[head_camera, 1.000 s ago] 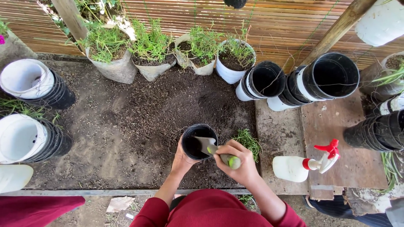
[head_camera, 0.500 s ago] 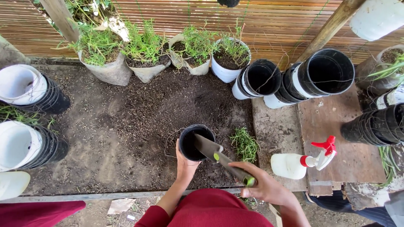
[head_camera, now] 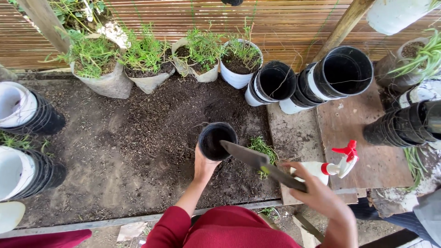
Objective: Planting a small seedling into a pot with soil using a hand trowel
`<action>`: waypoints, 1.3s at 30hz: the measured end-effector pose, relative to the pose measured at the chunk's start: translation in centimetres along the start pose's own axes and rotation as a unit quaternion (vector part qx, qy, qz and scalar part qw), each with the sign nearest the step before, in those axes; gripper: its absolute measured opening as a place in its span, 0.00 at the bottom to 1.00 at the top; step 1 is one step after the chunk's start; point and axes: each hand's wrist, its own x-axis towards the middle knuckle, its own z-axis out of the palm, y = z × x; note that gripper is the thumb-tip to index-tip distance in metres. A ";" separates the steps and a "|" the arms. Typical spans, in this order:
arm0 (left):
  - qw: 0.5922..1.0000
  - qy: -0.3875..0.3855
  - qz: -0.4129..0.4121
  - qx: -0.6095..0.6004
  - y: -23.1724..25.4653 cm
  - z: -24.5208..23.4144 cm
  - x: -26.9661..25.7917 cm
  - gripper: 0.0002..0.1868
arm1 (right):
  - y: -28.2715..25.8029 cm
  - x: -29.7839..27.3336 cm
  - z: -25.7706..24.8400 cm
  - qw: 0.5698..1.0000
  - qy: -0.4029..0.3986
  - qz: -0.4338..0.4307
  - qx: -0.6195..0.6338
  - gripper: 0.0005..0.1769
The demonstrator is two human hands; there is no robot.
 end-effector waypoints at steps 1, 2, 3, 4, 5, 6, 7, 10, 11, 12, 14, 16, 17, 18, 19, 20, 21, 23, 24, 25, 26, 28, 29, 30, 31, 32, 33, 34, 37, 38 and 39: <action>1.000 0.000 0.000 -0.002 0.0 -0.5 -0.3 0.38 | 1.6 -0.4 -0.6 1.000 0.001 0.001 -0.002 0.39; 1.000 0.011 0.015 -0.016 -0.1 -1.0 -0.6 0.47 | 3.1 -0.9 -1.2 0.998 0.033 0.049 -0.028 0.33; 0.999 0.023 0.029 -0.027 -0.2 -1.6 -1.1 0.55 | 4.8 -1.3 -1.7 0.992 0.064 0.095 -0.053 0.29; 0.999 0.023 0.028 -0.027 -0.2 -2.1 -1.2 0.55 | 5.8 -0.6 -1.4 0.992 0.063 0.095 -0.054 0.29; 0.999 0.034 0.015 -0.023 -0.3 -2.7 -1.4 0.54 | 6.8 0.2 -1.1 0.991 0.039 0.109 -0.074 0.32; 0.999 0.044 0.003 -0.019 -0.3 -3.4 -1.7 0.54 | 7.8 0.8 -0.7 0.988 0.016 0.122 -0.095 0.35; 0.999 0.046 0.004 -0.019 -0.4 -4.1 -2.2 0.54 | 8.3 2.2 0.2 0.988 0.015 0.121 -0.095 0.35; 0.997 0.078 -0.026 -0.009 -0.4 -5.9 -3.6 0.52 | 8.2 5.5 2.5 0.983 -0.035 0.051 -0.173 0.32; 0.995 0.092 -0.042 -0.003 -0.3 -6.4 -4.2 0.51 | 7.2 6.1 3.2 0.981 -0.019 0.048 -0.189 0.29; 0.993 0.107 -0.057 0.004 -0.3 -6.8 -4.8 0.51 | 6.3 6.7 4.0 0.978 -0.003 0.045 -0.204 0.26; 0.990 0.117 -0.074 0.014 -0.1 -7.4 -6.2 0.50 | 4.6 8.1 4.9 0.973 0.015 0.034 -0.227 0.24; 0.988 0.125 -0.089 0.021 0.0 -7.7 -7.2 0.49 | 4.0 9.9 5.5 0.967 0.038 0.027 -0.251 0.23; 0.985 0.136 -0.104 0.025 0.0 -7.8 -7.6 0.49 | 4.3 11.1 5.5 0.971 0.076 0.002 -0.226 0.23; 0.982 0.147 -0.119 0.028 0.1 -7.9 -7.9 0.48 | 4.5 12.2 5.6 0.973 0.114 -0.023 -0.201 0.23; 0.981 0.148 -0.119 0.027 0.1 -7.9 -8.1 0.48 | 4.2 12.0 5.4 0.972 0.114 -0.024 -0.203 0.23; 0.977 0.162 -0.135 0.031 0.2 -7.9 -8.2 0.48 | 3.8 11.9 5.2 0.970 0.129 0.003 -0.208 0.26; 0.972 0.175 -0.151 0.036 0.3 -8.0 -8.4 0.47 | 3.3 11.7 5.2 0.966 0.143 0.030 -0.213 0.29; 0.974 0.178 -0.127 0.064 -1.0 -8.5 -8.7 0.47 | 1.4 7.9 3.2 0.971 0.111 0.060 -0.204 0.29; 0.974 0.180 -0.103 0.091 -1.6 -8.8 -9.0 0.47 | 0.5 6.0 2.3 0.974 0.079 0.091 -0.194 0.31; 0.974 0.181 -0.103 0.091 -2.2 -9.0 -9.2 0.47 | 2.0 5.8 2.6 0.974 0.079 0.091 -0.195 0.31; 0.969 0.191 -0.123 0.096 -2.8 -9.2 -9.4 0.50 | 3.6 5.6 3.0 0.970 0.054 0.102 -0.214 0.30; 0.964 0.198 -0.144 0.100 -3.4 -9.5 -9.8 0.53 | 6.0 6.1 4.2 0.965 0.029 0.116 -0.233 0.29; 0.971 0.191 -0.115 0.089 -3.4 -9.5 -9.8 0.52 | 6.9 7.0 4.9 0.973 0.039 0.133 -0.185 0.29; 0.976 0.184 -0.085 0.078 -3.4 -9.5 -9.9 0.52 | 7.7 7.9 5.6 0.978 0.048 0.150 -0.137 0.29; 0.976 0.184 -0.085 0.078 -3.9 -9.5 -10.0 0.52 | 8.3 9.2 6.1 0.978 0.048 0.149 -0.137 0.29; 0.978 0.180 -0.014 0.106 -4.4 -9.6 -10.0 0.51 | 8.9 10.5 6.5 0.978 0.097 0.133 -0.131 0.31; 0.974 0.173 0.057 0.134 -4.9 -9.7 -9.9 0.51 | 9.5 11.9 7.0 0.975 0.146 0.118 -0.123 0.33; 0.974 0.173 0.058 0.134 -4.0 -9.7 -9.9 0.51 | 8.5 11.7 6.8 0.975 0.146 0.117 -0.122 0.33; 0.985 0.140 -0.022 0.100 -2.5 -9.5 -9.6 0.47 | 6.5 10.7 5.8 0.975 0.165 0.099 -0.111 0.30; 0.986 0.155 -0.015 0.063 -2.8 -9.5 -9.6 0.49 | 6.6 10.0 5.4 0.982 0.158 0.096 -0.032 0.32; 0.985 0.169 -0.011 0.026 -3.2 -9.5 -9.9 0.50 | 6.9 9.2 5.1 0.983 0.148 0.095 0.046 0.35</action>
